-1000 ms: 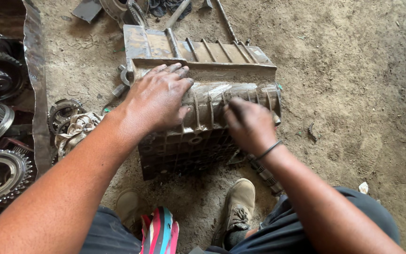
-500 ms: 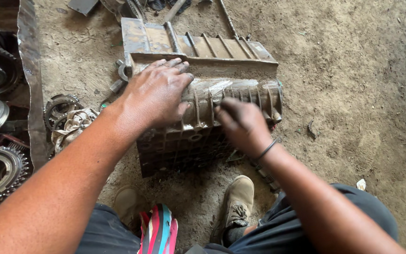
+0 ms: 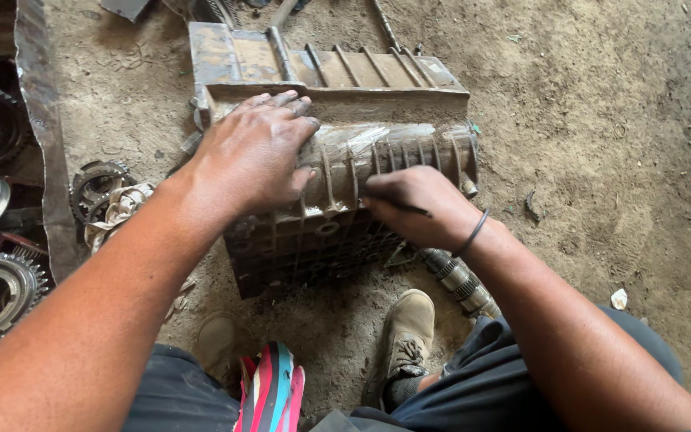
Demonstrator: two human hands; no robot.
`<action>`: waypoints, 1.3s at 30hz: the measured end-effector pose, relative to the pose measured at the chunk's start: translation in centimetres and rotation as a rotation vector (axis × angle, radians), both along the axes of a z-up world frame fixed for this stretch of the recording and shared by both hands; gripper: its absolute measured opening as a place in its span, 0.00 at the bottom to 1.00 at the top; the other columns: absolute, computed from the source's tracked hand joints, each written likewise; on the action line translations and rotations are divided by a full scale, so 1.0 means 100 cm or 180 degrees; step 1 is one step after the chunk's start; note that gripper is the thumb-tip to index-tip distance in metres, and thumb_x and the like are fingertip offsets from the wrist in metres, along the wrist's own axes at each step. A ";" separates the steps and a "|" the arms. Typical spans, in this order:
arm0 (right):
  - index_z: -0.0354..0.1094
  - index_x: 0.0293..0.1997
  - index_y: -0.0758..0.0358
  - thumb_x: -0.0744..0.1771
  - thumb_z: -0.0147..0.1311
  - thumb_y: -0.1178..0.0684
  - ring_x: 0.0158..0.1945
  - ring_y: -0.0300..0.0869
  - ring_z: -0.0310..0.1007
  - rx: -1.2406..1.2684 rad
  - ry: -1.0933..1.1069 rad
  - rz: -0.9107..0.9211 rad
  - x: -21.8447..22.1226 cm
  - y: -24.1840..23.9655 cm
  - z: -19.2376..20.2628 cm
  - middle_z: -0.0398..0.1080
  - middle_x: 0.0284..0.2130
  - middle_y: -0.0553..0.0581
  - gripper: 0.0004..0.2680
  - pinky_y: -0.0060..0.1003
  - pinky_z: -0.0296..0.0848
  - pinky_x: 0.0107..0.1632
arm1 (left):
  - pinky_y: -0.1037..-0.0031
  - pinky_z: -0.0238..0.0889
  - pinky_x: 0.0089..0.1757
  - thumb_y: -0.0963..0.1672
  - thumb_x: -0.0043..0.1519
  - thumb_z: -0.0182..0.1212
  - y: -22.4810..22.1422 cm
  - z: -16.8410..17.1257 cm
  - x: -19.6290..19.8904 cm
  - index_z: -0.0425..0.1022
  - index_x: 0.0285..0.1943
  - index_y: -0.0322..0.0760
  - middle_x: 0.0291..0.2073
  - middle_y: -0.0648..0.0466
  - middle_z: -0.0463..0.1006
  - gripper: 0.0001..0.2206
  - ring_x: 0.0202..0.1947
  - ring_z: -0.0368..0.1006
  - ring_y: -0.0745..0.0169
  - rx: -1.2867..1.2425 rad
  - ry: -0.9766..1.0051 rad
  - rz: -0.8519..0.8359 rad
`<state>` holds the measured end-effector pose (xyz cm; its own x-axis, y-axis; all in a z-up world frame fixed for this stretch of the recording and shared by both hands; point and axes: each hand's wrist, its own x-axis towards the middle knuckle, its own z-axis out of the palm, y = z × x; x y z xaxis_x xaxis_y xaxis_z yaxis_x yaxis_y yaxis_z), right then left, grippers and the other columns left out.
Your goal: The person uses a small metal scraper to remove grime and residue from the surface of a large metal engine block. The person holds the block steady with one hand while scraping with the other, working methodically across the top surface.
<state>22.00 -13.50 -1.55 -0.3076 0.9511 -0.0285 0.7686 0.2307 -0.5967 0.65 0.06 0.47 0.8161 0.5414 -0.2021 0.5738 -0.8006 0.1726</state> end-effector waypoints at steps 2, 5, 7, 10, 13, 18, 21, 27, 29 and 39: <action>0.70 0.33 0.62 0.67 0.51 0.52 0.29 0.55 0.74 -0.0084 -0.0329 -0.0003 0.003 0.003 0.002 0.72 0.24 0.62 0.07 0.49 0.73 0.35 | 0.53 0.42 0.67 0.48 0.55 0.69 0.001 -0.002 0.000 0.72 0.56 0.32 0.64 0.37 0.68 0.24 0.68 0.59 0.43 0.0010 -0.0104 -0.0005; 0.70 0.33 0.62 0.68 0.52 0.51 0.29 0.56 0.73 0.0035 -0.0435 -0.0208 0.004 0.010 0.003 0.71 0.24 0.63 0.08 0.50 0.72 0.35 | 0.54 0.41 0.68 0.48 0.55 0.69 0.001 -0.003 -0.002 0.72 0.57 0.33 0.64 0.38 0.68 0.24 0.68 0.59 0.44 -0.0006 -0.0091 0.0001; 0.70 0.33 0.63 0.68 0.52 0.51 0.29 0.57 0.73 0.0150 -0.0395 -0.0273 0.003 0.013 0.004 0.72 0.25 0.63 0.08 0.51 0.72 0.35 | 0.55 0.42 0.69 0.48 0.56 0.69 0.001 -0.004 -0.002 0.72 0.57 0.33 0.64 0.38 0.69 0.23 0.68 0.60 0.44 -0.0016 -0.0095 0.0023; 0.70 0.33 0.62 0.67 0.52 0.52 0.29 0.56 0.73 0.0082 -0.0423 -0.0064 -0.001 0.012 0.007 0.72 0.25 0.62 0.07 0.50 0.72 0.36 | 0.55 0.43 0.67 0.49 0.55 0.69 -0.001 -0.003 -0.003 0.73 0.57 0.31 0.63 0.38 0.69 0.25 0.68 0.59 0.43 0.0062 -0.0265 -0.0001; 0.69 0.31 0.62 0.66 0.53 0.53 0.28 0.55 0.74 -0.0096 -0.0488 0.0192 -0.004 0.009 0.008 0.72 0.24 0.61 0.06 0.50 0.73 0.36 | 0.54 0.43 0.65 0.49 0.53 0.70 -0.001 -0.002 -0.003 0.74 0.55 0.31 0.64 0.37 0.68 0.25 0.67 0.58 0.42 0.0158 -0.0413 -0.0059; 0.66 0.30 0.65 0.68 0.52 0.54 0.29 0.57 0.73 0.0243 -0.0374 0.0072 0.000 0.009 0.007 0.72 0.26 0.63 0.07 0.50 0.73 0.35 | 0.56 0.42 0.69 0.48 0.56 0.68 -0.001 -0.003 -0.003 0.75 0.55 0.32 0.63 0.39 0.70 0.21 0.71 0.56 0.46 0.0063 -0.0148 0.0044; 0.70 0.30 0.61 0.68 0.52 0.52 0.27 0.52 0.76 0.0208 -0.0166 -0.0357 0.004 0.015 0.007 0.73 0.23 0.59 0.08 0.47 0.74 0.34 | 0.55 0.43 0.67 0.47 0.54 0.69 -0.001 -0.004 -0.004 0.75 0.53 0.31 0.66 0.38 0.67 0.21 0.70 0.57 0.43 0.0169 -0.0434 -0.0061; 0.76 0.35 0.59 0.70 0.48 0.51 0.29 0.47 0.79 -0.0552 -0.0581 -0.0399 -0.005 0.016 0.007 0.77 0.27 0.56 0.10 0.42 0.78 0.37 | 0.53 0.41 0.66 0.46 0.52 0.70 -0.002 -0.002 -0.003 0.74 0.56 0.30 0.64 0.36 0.67 0.24 0.67 0.58 0.41 0.0176 -0.0447 -0.0093; 0.78 0.41 0.58 0.67 0.53 0.51 0.32 0.48 0.80 -0.0256 -0.0222 -0.0506 -0.009 0.015 0.005 0.79 0.31 0.59 0.07 0.43 0.78 0.39 | 0.56 0.41 0.71 0.47 0.57 0.68 -0.002 0.000 -0.003 0.73 0.56 0.33 0.58 0.40 0.75 0.21 0.64 0.66 0.47 -0.0115 -0.0001 0.0117; 0.81 0.43 0.55 0.67 0.54 0.52 0.33 0.41 0.78 -0.1184 -0.0446 -0.1489 -0.003 0.020 0.000 0.80 0.35 0.53 0.08 0.41 0.75 0.40 | 0.55 0.44 0.69 0.47 0.56 0.70 0.000 -0.001 -0.002 0.74 0.52 0.32 0.50 0.42 0.78 0.20 0.55 0.73 0.49 -0.0132 -0.0059 0.0073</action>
<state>21.74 -11.49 -1.51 0.1710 0.9029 -0.3944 0.8151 -0.3545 -0.4582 0.47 0.07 0.37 0.8074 0.5514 -0.2097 0.5883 -0.7792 0.2162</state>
